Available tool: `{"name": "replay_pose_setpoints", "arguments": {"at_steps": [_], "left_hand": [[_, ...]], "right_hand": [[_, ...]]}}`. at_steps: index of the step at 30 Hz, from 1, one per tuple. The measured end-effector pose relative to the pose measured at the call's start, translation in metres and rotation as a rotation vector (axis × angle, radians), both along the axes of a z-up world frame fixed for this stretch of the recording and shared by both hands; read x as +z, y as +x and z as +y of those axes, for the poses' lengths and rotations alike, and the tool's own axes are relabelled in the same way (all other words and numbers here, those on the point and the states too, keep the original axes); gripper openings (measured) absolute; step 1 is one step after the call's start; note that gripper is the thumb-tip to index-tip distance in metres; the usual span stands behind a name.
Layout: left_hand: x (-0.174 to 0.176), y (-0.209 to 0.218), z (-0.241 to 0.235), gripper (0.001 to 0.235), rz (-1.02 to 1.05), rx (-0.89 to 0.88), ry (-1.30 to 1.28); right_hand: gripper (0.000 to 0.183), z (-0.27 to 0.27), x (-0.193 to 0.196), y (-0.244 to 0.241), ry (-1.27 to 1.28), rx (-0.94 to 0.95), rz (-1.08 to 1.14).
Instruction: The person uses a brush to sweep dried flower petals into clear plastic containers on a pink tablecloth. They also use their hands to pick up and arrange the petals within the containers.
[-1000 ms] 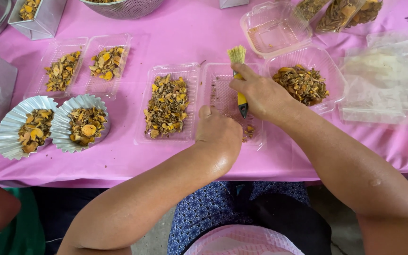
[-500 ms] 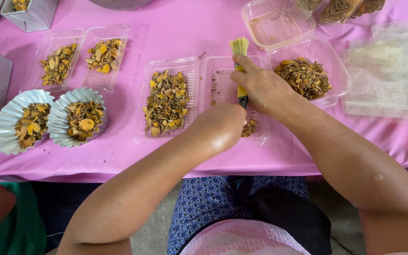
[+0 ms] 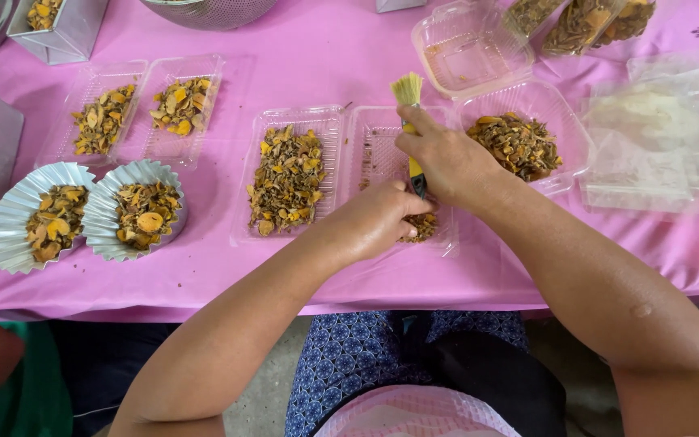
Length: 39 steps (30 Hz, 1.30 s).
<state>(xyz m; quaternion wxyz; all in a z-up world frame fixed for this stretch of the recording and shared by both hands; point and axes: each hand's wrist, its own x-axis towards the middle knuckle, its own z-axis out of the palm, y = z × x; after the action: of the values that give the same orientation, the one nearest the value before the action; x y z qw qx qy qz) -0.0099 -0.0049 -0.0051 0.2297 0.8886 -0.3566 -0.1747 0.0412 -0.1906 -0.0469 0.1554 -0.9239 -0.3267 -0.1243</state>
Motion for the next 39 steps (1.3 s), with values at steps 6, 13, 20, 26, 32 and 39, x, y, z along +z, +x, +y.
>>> {"name": "replay_pose_setpoints", "arguments": {"at_steps": [6,13,20,26,32,39], "left_hand": [[-0.014,0.006,-0.001,0.025,-0.003,-0.078,-0.006],[-0.008,0.011,0.009,0.034,0.004,-0.073,-0.044],[-0.017,0.025,0.019,0.027,-0.041,-0.088,-0.011],[-0.027,0.041,0.022,0.027,-0.014,-0.107,-0.062],[-0.023,0.047,0.02,0.032,-0.087,-0.179,-0.022],[-0.022,0.045,0.017,0.023,-0.09,-0.17,0.02]], "right_hand": [[0.038,-0.001,-0.012,0.011,-0.037,-0.004,0.001],[0.036,0.004,-0.01,0.012,-0.022,-0.007,0.004],[0.027,0.018,-0.002,0.022,-0.065,-0.027,-0.053],[0.025,0.022,0.005,0.035,-0.081,-0.026,-0.016],[0.025,0.021,0.001,0.046,-0.076,-0.044,-0.008],[0.024,0.019,0.004,0.045,-0.035,-0.043,0.019]]}}
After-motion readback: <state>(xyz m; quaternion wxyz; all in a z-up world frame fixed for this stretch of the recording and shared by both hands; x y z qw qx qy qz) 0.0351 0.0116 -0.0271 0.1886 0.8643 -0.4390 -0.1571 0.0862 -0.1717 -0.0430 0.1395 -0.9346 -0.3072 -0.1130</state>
